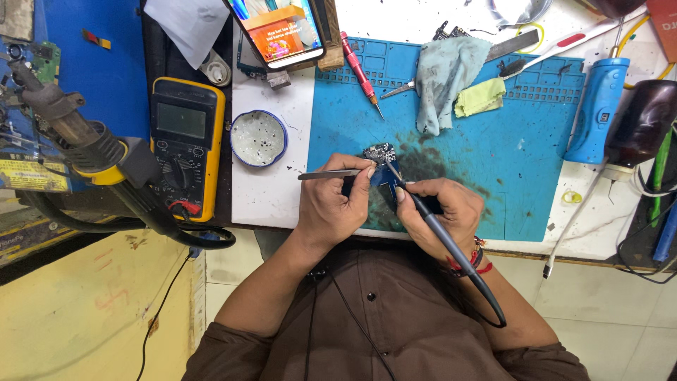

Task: The person uses a soldering iron and tweezers to work on a small blue circuit board, applying solder to various points. The person briefly opens a drawer to retrieve an item before continuing the soldering process.

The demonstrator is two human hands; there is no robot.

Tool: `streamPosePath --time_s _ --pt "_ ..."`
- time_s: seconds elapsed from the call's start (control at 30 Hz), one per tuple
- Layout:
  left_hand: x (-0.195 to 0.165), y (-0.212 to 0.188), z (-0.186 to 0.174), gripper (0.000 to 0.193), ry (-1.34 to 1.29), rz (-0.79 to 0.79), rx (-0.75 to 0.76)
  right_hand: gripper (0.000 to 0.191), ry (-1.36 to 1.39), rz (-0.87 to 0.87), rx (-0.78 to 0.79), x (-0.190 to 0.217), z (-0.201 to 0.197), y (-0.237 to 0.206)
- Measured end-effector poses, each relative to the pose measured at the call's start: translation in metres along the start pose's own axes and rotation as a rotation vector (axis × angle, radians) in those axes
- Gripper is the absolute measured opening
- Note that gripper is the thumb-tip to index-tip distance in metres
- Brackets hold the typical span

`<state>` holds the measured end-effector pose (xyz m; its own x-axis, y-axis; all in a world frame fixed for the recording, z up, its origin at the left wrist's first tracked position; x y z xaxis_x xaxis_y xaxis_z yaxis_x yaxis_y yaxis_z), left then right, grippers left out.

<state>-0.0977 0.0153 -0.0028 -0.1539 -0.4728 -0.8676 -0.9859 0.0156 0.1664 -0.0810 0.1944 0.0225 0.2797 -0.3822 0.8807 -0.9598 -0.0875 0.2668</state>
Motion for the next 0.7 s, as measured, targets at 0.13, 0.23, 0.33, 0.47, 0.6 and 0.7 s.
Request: streamPosePath --time_s 0.13,0.23,0.33,0.47,0.6,0.7 --pt "0.0002 0.0001 0.0009 0.008 -0.003 -0.002 0.006 0.014 -0.012 0.005 0.006 -0.0012 -0.0003 -0.0004" --pt "0.0008 0.0001 0.0012 0.007 0.003 -0.010 0.013 0.014 0.006 -0.004 0.005 -0.0012 0.0002 0.0001" --pt "0.0003 0.0002 0.0004 0.007 0.016 -0.007 0.009 0.013 0.004 -0.004 0.018 -0.0013 0.0014 0.0010" --pt "-0.0008 0.0000 -0.0006 0.007 0.009 0.008 -0.004 0.013 -0.010 -0.032 0.019 0.0027 0.0012 0.0020" --pt "0.0016 -0.0004 0.0009 0.008 -0.007 -0.009 0.002 0.013 -0.020 -0.017 0.020 0.0027 0.0020 0.0031" --pt "0.0019 -0.0003 0.0011 0.008 0.001 -0.007 0.002 0.013 -0.018 -0.009 0.022 0.0029 0.0024 0.0034"
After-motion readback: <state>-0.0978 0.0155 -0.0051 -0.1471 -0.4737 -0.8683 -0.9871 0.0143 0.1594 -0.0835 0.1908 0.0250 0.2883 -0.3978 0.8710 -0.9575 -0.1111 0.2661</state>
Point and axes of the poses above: each hand's wrist, its own y-axis towards the middle knuckle, its own z-axis out of the palm, x = y × z, the point moved 10 cm from there along y, towards the middle knuckle, and after that the axes turned 11 degrees about y, right-handed, at the moved point
